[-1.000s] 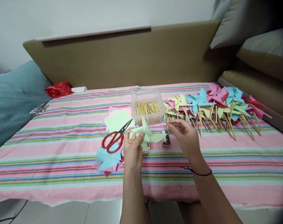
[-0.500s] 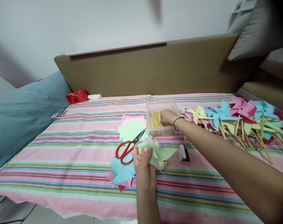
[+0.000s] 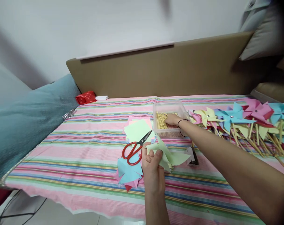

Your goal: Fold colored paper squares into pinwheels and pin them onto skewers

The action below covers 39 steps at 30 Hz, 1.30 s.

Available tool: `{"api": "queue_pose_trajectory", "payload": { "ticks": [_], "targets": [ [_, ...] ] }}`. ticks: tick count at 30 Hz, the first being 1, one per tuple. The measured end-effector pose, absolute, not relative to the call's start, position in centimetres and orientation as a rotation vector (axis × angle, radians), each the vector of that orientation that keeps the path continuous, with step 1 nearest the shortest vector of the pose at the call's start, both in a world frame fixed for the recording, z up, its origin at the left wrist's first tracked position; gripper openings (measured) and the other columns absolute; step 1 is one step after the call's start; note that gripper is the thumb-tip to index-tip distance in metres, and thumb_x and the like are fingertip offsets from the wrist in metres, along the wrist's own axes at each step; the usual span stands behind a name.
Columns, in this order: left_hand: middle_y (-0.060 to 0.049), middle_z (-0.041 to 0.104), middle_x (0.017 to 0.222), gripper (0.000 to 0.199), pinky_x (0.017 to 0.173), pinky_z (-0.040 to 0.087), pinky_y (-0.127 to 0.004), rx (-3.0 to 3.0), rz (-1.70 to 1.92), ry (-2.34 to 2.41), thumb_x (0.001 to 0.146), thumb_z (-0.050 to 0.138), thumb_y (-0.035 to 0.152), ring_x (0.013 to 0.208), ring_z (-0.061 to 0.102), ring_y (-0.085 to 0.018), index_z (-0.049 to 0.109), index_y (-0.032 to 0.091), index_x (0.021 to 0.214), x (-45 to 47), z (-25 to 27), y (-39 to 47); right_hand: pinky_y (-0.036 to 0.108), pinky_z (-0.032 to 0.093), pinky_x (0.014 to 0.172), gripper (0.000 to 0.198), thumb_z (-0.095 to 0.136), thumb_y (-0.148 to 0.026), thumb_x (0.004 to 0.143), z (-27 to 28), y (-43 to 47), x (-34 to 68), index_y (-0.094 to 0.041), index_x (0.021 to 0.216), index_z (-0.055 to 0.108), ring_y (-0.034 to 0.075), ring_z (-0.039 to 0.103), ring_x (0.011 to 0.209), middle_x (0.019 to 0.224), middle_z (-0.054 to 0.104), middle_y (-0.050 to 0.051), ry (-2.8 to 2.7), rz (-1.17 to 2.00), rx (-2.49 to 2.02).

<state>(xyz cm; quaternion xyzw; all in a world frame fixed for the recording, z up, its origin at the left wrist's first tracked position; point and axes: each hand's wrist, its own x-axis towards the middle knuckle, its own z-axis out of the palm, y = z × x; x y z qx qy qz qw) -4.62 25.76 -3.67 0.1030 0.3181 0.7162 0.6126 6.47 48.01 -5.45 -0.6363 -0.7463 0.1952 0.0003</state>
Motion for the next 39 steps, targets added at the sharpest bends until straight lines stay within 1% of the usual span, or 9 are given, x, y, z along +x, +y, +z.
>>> {"api": "queue_pose_trajectory", "payload": {
  "ticks": [5, 11, 18, 24, 30, 32, 35, 37, 39],
  "targets": [
    [0.002, 0.065, 0.088, 0.045, 0.07, 0.051, -0.022, 0.253, 1.669, 0.69, 0.063, 0.08, 0.021, 0.074, 0.064, -0.011, 0.051, 0.025, 0.099, -4.1, -3.6, 25.8, 0.039, 0.053, 0.082, 0.031, 0.057, -0.032, 0.09, -5.3, 47.9, 6.4, -0.014, 0.116, 0.057, 0.02, 0.062, 0.097, 0.116, 0.06, 0.009, -2.318, 0.969, -2.092],
    [0.003, 0.063, 0.078, 0.041, 0.067, 0.05, -0.017, 0.29, 1.681, 0.632, 0.064, 0.08, 0.022, 0.068, 0.061, -0.007, 0.055, 0.022, 0.097, -4.0, -3.8, 26.0, 0.039, 0.053, 0.082, 0.031, 0.056, -0.033, 0.091, -4.2, 47.8, 6.9, -0.015, 0.115, 0.058, 0.02, 0.062, 0.097, 0.116, 0.06, 0.009, -2.181, 1.029, -2.04],
    [0.004, 0.059, 0.071, 0.04, 0.068, 0.05, -0.017, 0.377, 1.668, 0.59, 0.069, 0.078, 0.02, 0.067, 0.06, -0.007, 0.055, 0.022, 0.101, -4.5, -4.1, 26.1, 0.037, 0.054, 0.078, 0.03, 0.056, -0.034, 0.091, -0.3, 46.5, 8.6, -0.013, 0.113, 0.058, 0.018, 0.063, 0.091, 0.11, 0.062, 0.008, -2.01, 0.845, -1.938],
    [0.005, 0.061, 0.076, 0.045, 0.066, 0.05, -0.017, 0.39, 1.688, 0.556, 0.062, 0.081, 0.017, 0.068, 0.062, -0.007, 0.054, 0.022, 0.098, -3.5, -4.1, 26.4, 0.036, 0.054, 0.077, 0.027, 0.056, -0.035, 0.091, 3.5, 43.8, 10.8, -0.014, 0.108, 0.061, 0.018, 0.063, 0.089, 0.106, 0.064, 0.005, -1.894, 0.609, -1.849],
    [0.005, 0.062, 0.08, 0.049, 0.064, 0.05, -0.017, 0.458, 1.724, 0.559, 0.056, 0.083, 0.017, 0.067, 0.062, -0.007, 0.053, 0.023, 0.095, -4.0, -1.9, 24.6, 0.027, 0.05, 0.067, 0.022, 0.053, -0.027, 0.089, 6.5, 38.8, 11.9, -0.01, 0.086, 0.066, 0.018, 0.065, 0.078, 0.08, 0.067, 0.006, -1.677, 0.549, -1.647],
    [0.005, 0.061, 0.08, 0.049, 0.065, 0.049, -0.016, 0.483, 1.74, 0.54, 0.055, 0.083, 0.016, 0.068, 0.062, -0.007, 0.053, 0.023, 0.094, -4.4, -0.6, 23.7, 0.024, 0.048, 0.062, 0.024, 0.049, -0.022, 0.087, 6.9, 35.6, 12.0, -0.009, 0.102, 0.063, 0.016, 0.065, 0.072, 0.075, 0.068, 0.006, -1.623, 0.605, -1.533],
    [0.005, 0.06, 0.082, 0.049, 0.064, 0.05, -0.016, 0.514, 1.731, 0.506, 0.056, 0.082, 0.016, 0.067, 0.061, -0.006, 0.053, 0.024, 0.095, -4.3, 1.3, 21.6, 0.024, 0.049, 0.059, 0.051, 0.049, -0.022, 0.084, 6.8, 29.3, 12.2, -0.01, 0.133, 0.04, 0.014, 0.065, 0.063, 0.075, 0.068, 0.004, -1.59, 0.734, -1.386],
    [0.005, 0.06, 0.082, 0.05, 0.063, 0.05, -0.016, 0.525, 1.705, 0.488, 0.057, 0.082, 0.016, 0.065, 0.061, -0.006, 0.052, 0.024, 0.097, -3.8, 2.2, 19.6, 0.025, 0.049, 0.058, 0.051, 0.047, -0.027, 0.084, 6.5, 24.3, 12.4, -0.012, 0.133, 0.042, 0.014, 0.062, 0.061, 0.08, 0.066, 0.005, -1.56, 0.892, -1.192],
    [0.005, 0.06, 0.081, 0.051, 0.064, 0.05, -0.016, 0.515, 1.693, 0.47, 0.057, 0.083, 0.018, 0.066, 0.061, -0.006, 0.051, 0.023, 0.097, -3.1, 2.8, 17.2, 0.024, 0.045, 0.052, 0.042, 0.049, -0.032, 0.083, 6.2, 19.3, 12.5, -0.016, 0.121, 0.055, 0.012, 0.054, 0.056, 0.082, 0.064, 0.004, -1.544, 0.984, -1.08]
  ]
}}
